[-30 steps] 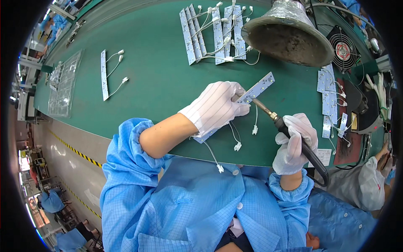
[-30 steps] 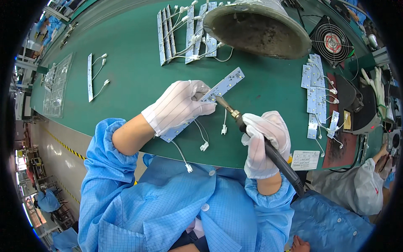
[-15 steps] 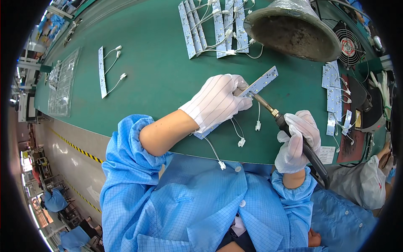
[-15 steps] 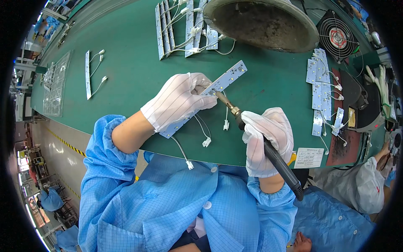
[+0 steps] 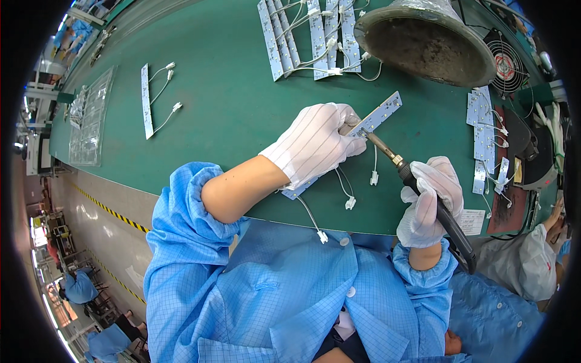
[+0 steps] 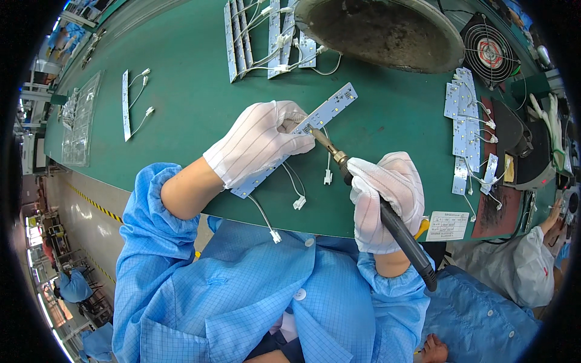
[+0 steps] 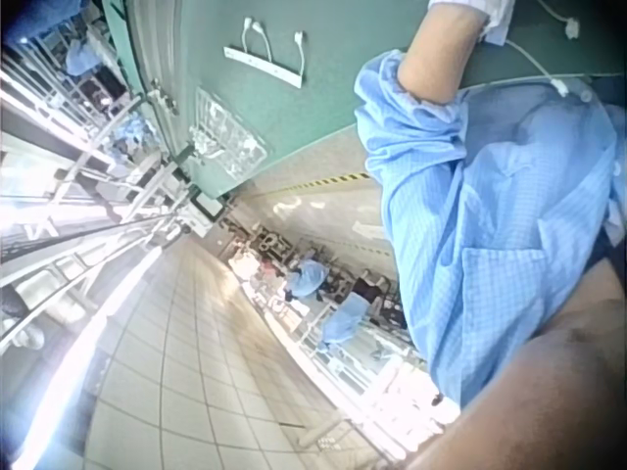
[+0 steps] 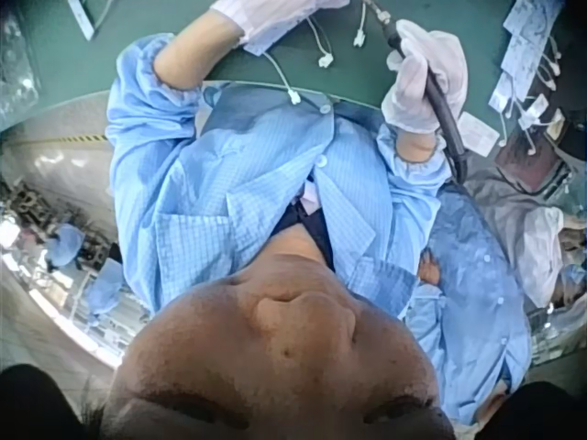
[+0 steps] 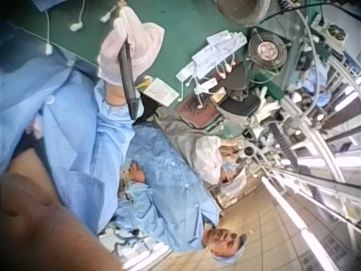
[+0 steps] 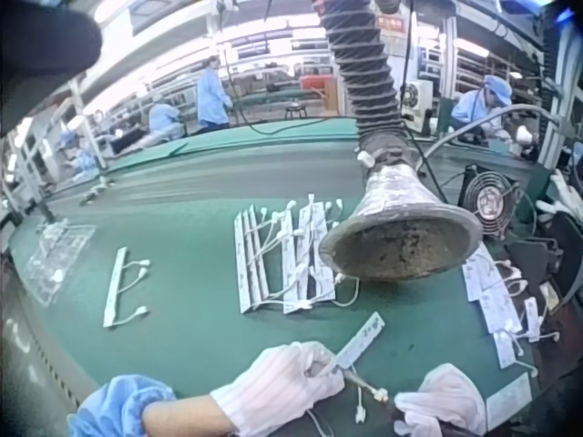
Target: Soldering electronic components and wires onto small circuit boards at a manual assembly station.
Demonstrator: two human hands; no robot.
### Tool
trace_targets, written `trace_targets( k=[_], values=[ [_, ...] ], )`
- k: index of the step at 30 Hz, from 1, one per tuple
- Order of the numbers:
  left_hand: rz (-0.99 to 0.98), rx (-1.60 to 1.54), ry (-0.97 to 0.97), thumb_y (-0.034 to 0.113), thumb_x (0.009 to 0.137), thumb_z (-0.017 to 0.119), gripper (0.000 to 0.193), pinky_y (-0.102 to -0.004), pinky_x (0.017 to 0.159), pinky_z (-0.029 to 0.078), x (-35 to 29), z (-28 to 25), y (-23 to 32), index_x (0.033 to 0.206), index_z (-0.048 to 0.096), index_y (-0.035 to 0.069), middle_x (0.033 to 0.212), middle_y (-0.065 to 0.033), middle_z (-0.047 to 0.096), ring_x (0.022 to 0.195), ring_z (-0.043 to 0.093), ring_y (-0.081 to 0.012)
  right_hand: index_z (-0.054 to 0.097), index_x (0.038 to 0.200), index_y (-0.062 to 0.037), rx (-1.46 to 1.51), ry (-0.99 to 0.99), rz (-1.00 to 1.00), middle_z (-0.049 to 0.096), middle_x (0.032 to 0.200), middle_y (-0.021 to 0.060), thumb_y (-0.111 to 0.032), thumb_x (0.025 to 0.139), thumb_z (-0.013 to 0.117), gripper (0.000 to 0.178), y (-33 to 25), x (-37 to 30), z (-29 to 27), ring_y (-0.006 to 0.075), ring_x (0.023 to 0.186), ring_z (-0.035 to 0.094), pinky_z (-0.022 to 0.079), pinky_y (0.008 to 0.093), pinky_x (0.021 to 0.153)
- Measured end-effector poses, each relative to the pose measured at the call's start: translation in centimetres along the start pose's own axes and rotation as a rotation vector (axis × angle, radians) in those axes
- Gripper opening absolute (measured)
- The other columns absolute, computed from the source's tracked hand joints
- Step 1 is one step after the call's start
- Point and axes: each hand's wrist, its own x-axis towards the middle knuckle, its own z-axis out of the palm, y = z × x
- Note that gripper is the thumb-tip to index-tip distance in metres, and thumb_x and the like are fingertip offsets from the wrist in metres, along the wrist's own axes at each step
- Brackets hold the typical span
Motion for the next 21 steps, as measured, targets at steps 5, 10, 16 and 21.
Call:
trace_targets(
  k=[5, 10, 16, 21],
  values=[
    [-0.104, -0.045, -0.03, 0.025, 0.076, 0.068, 0.031, -0.0403, 0.06, 0.046, -0.02, -0.2, 0.41, 0.09, 0.063, -0.003, 0.067, -0.0198, 0.056, 0.063, 0.055, -0.0361, 0.053, 0.098, 0.0042, -0.004, 0.007, -0.005, 0.063, 0.088, 0.0194, -0.01, 0.082, 0.048, 0.022, 0.04, -0.1, -0.01, 0.0249, 0.069, 0.049, 0.042, 0.0382, 0.065],
    [-0.111, -0.088, -0.034, 0.028, 0.075, 0.068, 0.035, -0.0393, 0.061, 0.046, 0.07, -0.27, -0.16, 0.091, 0.063, -0.003, 0.068, -0.0188, 0.057, 0.063, 0.056, -0.0344, 0.055, 0.093, 0.0065, 0.027, 0.024, 0.096, 0.059, 0.08, 0.0178, -0.01, 0.079, 0.047, 0.023, -0.19, -0.22, -0.55, 0.0249, 0.07, 0.048, 0.04, 0.0362, 0.064],
    [-0.156, -0.126, -0.067, 0.025, 0.078, 0.069, 0.033, -0.0276, 0.06, 0.045, 0.16, -0.38, -0.14, 0.095, 0.063, -0.002, 0.072, -0.0071, 0.062, 0.064, 0.054, -0.0133, 0.055, 0.094, 0.0054, 0.022, 0.041, 0.039, 0.06, 0.077, 0.0174, -0.009, 0.079, 0.047, 0.023, -0.15, 0.0, -0.26, 0.0236, 0.065, 0.047, 0.04, 0.0368, 0.064],
    [-0.149, -0.108, -0.064, 0.025, 0.078, 0.068, 0.032, -0.0279, 0.059, 0.044, 0.18, -0.32, -0.29, 0.094, 0.064, -0.002, 0.071, -0.0068, 0.061, 0.063, 0.054, -0.0134, 0.054, 0.095, 0.0042, 0.0, 0.017, 0.051, 0.061, 0.077, 0.0171, -0.009, 0.079, 0.047, 0.022, -0.23, -0.07, -0.3, 0.0232, 0.064, 0.047, 0.041, 0.0375, 0.064]
  ],
)
